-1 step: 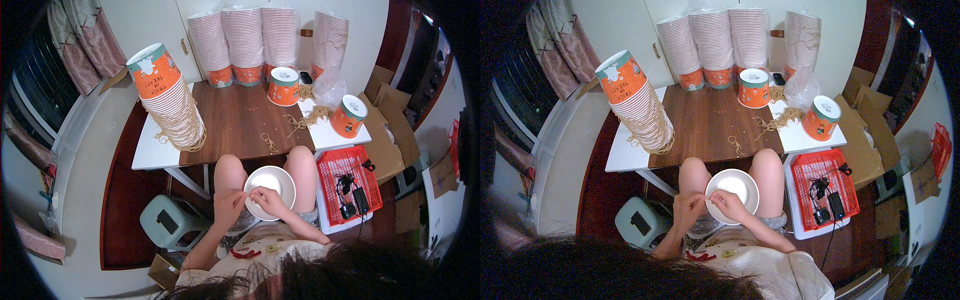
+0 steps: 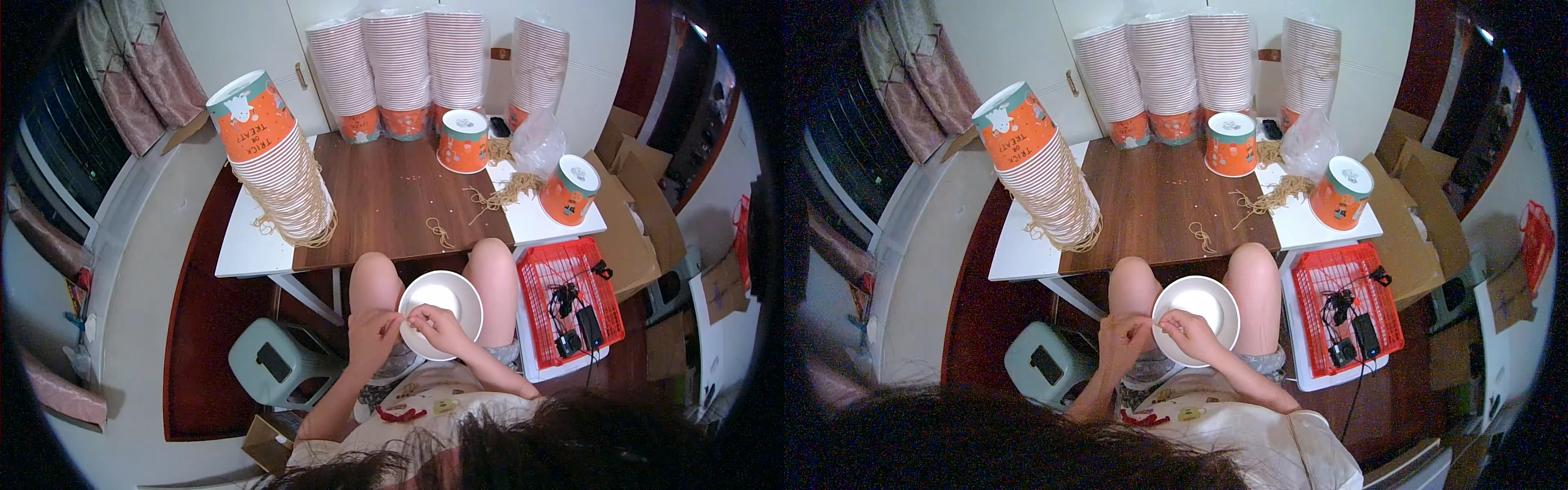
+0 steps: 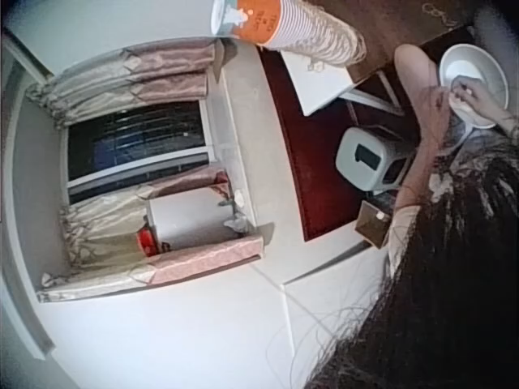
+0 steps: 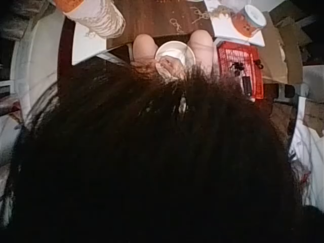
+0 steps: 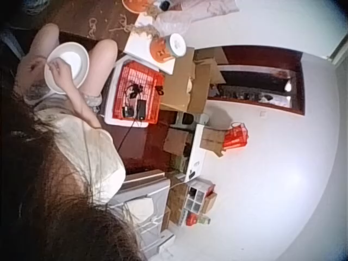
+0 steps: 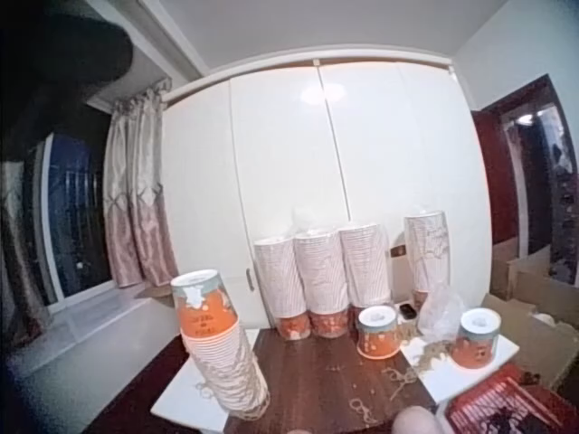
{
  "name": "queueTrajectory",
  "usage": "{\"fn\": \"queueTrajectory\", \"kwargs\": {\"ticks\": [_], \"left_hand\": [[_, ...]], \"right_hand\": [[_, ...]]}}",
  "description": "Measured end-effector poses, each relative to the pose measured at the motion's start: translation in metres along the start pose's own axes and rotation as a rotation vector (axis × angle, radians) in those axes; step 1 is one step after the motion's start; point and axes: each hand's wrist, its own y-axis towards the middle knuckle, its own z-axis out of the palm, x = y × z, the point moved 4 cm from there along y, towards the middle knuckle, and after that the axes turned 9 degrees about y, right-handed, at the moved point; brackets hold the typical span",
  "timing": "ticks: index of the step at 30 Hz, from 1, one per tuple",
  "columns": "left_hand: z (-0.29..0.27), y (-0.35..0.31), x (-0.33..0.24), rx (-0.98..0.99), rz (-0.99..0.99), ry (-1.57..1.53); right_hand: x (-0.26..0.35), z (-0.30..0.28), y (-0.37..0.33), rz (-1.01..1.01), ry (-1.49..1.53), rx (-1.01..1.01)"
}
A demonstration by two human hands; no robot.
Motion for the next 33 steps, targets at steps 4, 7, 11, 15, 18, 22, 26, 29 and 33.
{"fn": "queueTrajectory", "kwargs": {"ticks": [4, 7, 11, 15, 18, 22, 26, 29, 33], "left_hand": [[0.000, 0.001, 0.004, 0.018, -0.064, -0.077], [-0.001, 0.003, 0.005, 0.005, -0.081, -0.057], [0.000, 0.002, 0.008, -0.026, -0.109, -0.178], [-0.001, 0.001, 0.003, -0.033, -0.192, -0.215], [-0.007, 0.000, -0.003, -0.040, -0.002, -0.176], [0.002, -0.027, 0.012, 0.068, 0.029, -0.197], [0.010, -0.050, 0.025, 0.247, -0.129, -0.367], [0.029, -0.085, 0.049, 0.398, -0.455, -0.541], [0.037, -0.118, 0.045, 0.646, -1.150, -1.004]], "right_hand": [[0.006, -0.001, 0.000, -0.008, -0.012, 0.001], [0.011, -0.004, -0.002, -0.057, -0.089, -0.042], [0.016, -0.008, -0.005, -0.074, -0.109, -0.089], [0.018, -0.012, -0.009, -0.057, -0.095, -0.125], [0.026, -0.018, -0.018, 0.013, -0.082, -0.071], [0.040, -0.015, -0.038, 0.202, -0.249, 0.180], [0.042, -0.004, -0.065, -0.012, -0.270, 0.310], [0.044, 0.006, -0.066, -0.074, -0.201, 0.432], [0.048, 0.017, -0.063, -0.127, -0.313, 0.644]]}}
